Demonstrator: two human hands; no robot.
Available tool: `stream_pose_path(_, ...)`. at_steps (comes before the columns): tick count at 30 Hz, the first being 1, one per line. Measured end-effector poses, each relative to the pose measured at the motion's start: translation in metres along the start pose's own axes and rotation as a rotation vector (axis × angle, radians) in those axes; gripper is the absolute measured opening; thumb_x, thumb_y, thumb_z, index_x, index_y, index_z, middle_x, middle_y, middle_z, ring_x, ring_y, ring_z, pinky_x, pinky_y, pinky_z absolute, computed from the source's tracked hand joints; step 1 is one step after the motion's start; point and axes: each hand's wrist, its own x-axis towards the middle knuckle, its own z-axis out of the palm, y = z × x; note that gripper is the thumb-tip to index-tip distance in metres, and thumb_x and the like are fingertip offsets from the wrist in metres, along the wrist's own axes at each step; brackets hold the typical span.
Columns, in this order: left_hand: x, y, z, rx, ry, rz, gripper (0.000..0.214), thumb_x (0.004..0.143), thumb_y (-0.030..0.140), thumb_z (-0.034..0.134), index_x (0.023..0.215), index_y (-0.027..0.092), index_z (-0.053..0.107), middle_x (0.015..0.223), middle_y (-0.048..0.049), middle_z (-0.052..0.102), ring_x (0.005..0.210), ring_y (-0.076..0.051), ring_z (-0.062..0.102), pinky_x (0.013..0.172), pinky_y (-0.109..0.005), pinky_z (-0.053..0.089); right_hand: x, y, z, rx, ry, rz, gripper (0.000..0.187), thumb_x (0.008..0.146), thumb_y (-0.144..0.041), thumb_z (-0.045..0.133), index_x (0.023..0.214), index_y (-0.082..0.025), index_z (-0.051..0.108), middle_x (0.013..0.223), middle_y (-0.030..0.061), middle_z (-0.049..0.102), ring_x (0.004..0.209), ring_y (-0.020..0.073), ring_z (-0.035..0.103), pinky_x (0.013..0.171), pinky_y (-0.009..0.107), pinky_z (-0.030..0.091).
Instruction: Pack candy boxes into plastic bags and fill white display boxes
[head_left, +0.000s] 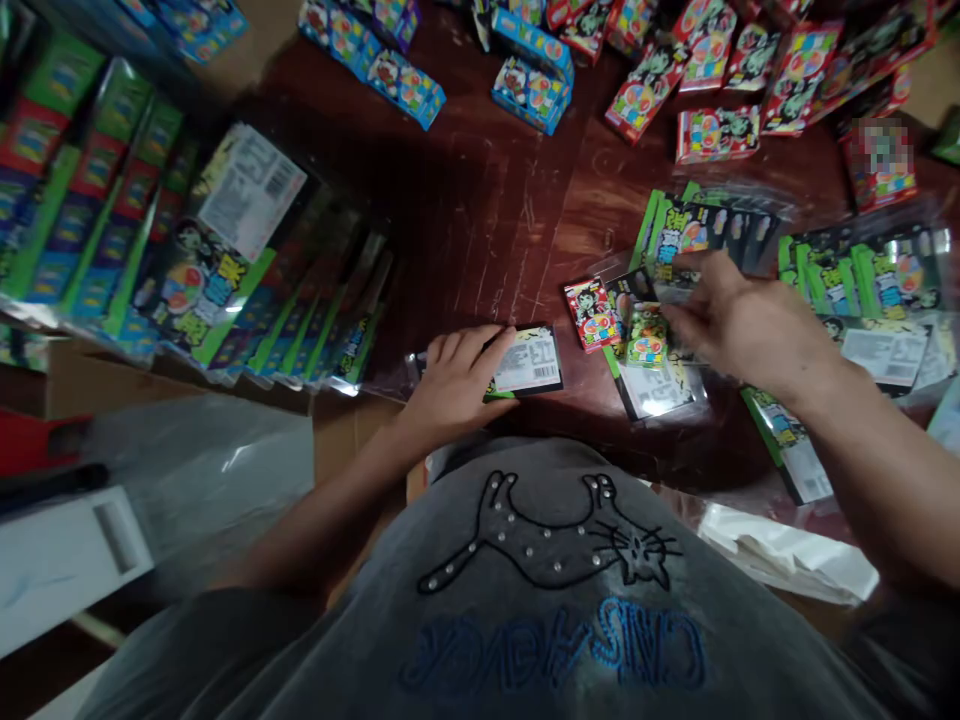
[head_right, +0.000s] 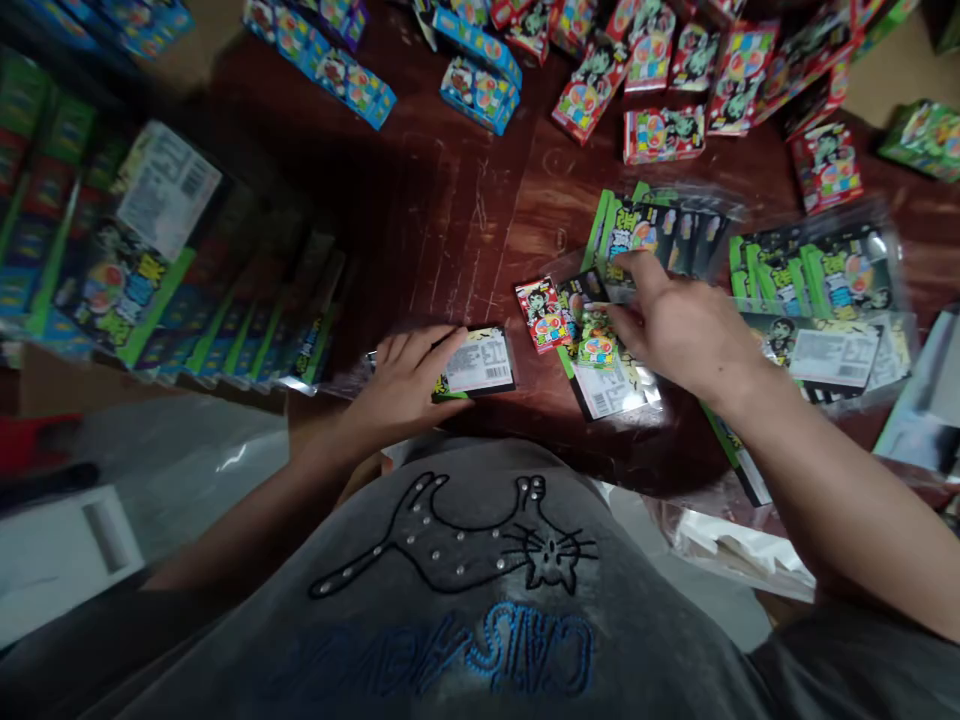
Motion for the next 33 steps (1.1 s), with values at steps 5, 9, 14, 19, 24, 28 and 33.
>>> stream_pose_path(5,-0.005,-0.011,-0.002,0.000,0.016,0.016,0.092,0.098,0.072,0.065,0.170,0.020,0.042,0.162,-0.0196,0.055,0.141,-0.042,0.051,0.116,-0.055,0.039,-0.006,0.010,0.006,-0.003,-0.100,-0.406,0.107,0.092,-0.078,0.070,0.175,-0.023,0.031,0.178,0.0212,0.040,0.162,0.0507,0.040,0.130,0.074,0.036)
stream_pose_path(9,-0.005,-0.014,-0.004,-0.001,0.013,0.027,0.092,0.098,0.072,0.066,0.171,0.022,0.041,0.162,-0.0185,0.056,0.140,-0.042,0.051,0.116,-0.055,0.040,0.009,0.012,0.022,0.028,-0.132,-0.505,0.125,0.087,-0.072,0.081,0.180,-0.023,0.014,0.185,0.0213,0.025,0.166,0.0522,0.031,0.131,0.078,0.030)
stream_pose_path(14,-0.013,-0.011,-0.003,-0.002,0.027,-0.016,0.091,0.094,0.054,0.078,0.170,0.019,0.042,0.161,-0.0207,0.056,0.143,-0.043,0.052,0.117,-0.057,0.041,0.037,-0.006,0.049,0.077,-0.171,-0.576,0.133,0.087,-0.075,0.078,0.180,-0.014,0.004,0.185,0.0270,0.021,0.168,0.0502,0.030,0.133,0.073,0.031)
stream_pose_path(19,-0.035,0.001,-0.012,0.020,-0.006,-0.161,0.093,0.088,0.040,0.086,0.168,0.016,0.044,0.161,-0.0232,0.057,0.146,-0.043,0.054,0.119,-0.059,0.043,0.054,-0.040,0.069,0.045,-0.071,-0.738,0.113,0.094,-0.055,0.073,0.180,-0.021,0.008,0.186,0.0202,0.024,0.168,0.0468,0.030,0.135,0.081,0.013)
stream_pose_path(24,-0.053,0.001,-0.008,-0.049,-0.030,-0.275,0.101,0.084,0.049,0.091,0.168,0.017,0.045,0.164,-0.0214,0.056,0.149,-0.041,0.054,0.124,-0.059,0.043,0.077,-0.058,0.081,0.075,0.080,-0.837,0.080,0.095,-0.048,0.071,0.166,-0.023,0.047,0.147,0.0195,0.070,0.132,0.0440,0.067,0.129,0.082,0.030)
stream_pose_path(28,-0.060,-0.005,-0.001,-0.076,0.068,-0.410,0.101,0.083,0.051,0.091,0.168,0.019,0.046,0.163,-0.0223,0.057,0.147,-0.042,0.055,0.120,-0.060,0.045,0.072,-0.067,0.082,0.137,0.185,-0.717,0.068,0.096,-0.048,0.073,0.156,-0.018,0.059,0.135,0.0235,0.070,0.125,0.0445,0.069,0.118,0.075,0.050)
stream_pose_path(33,-0.061,-0.010,0.004,-0.058,0.138,-0.307,0.095,0.085,0.042,0.090,0.166,0.016,0.048,0.161,-0.0225,0.058,0.146,-0.042,0.056,0.120,-0.058,0.043,0.046,-0.086,0.074,0.161,-0.095,-0.775,0.065,0.099,-0.044,0.073,0.158,-0.022,0.057,0.150,0.0162,0.069,0.137,0.0379,0.066,0.134,0.078,0.027)
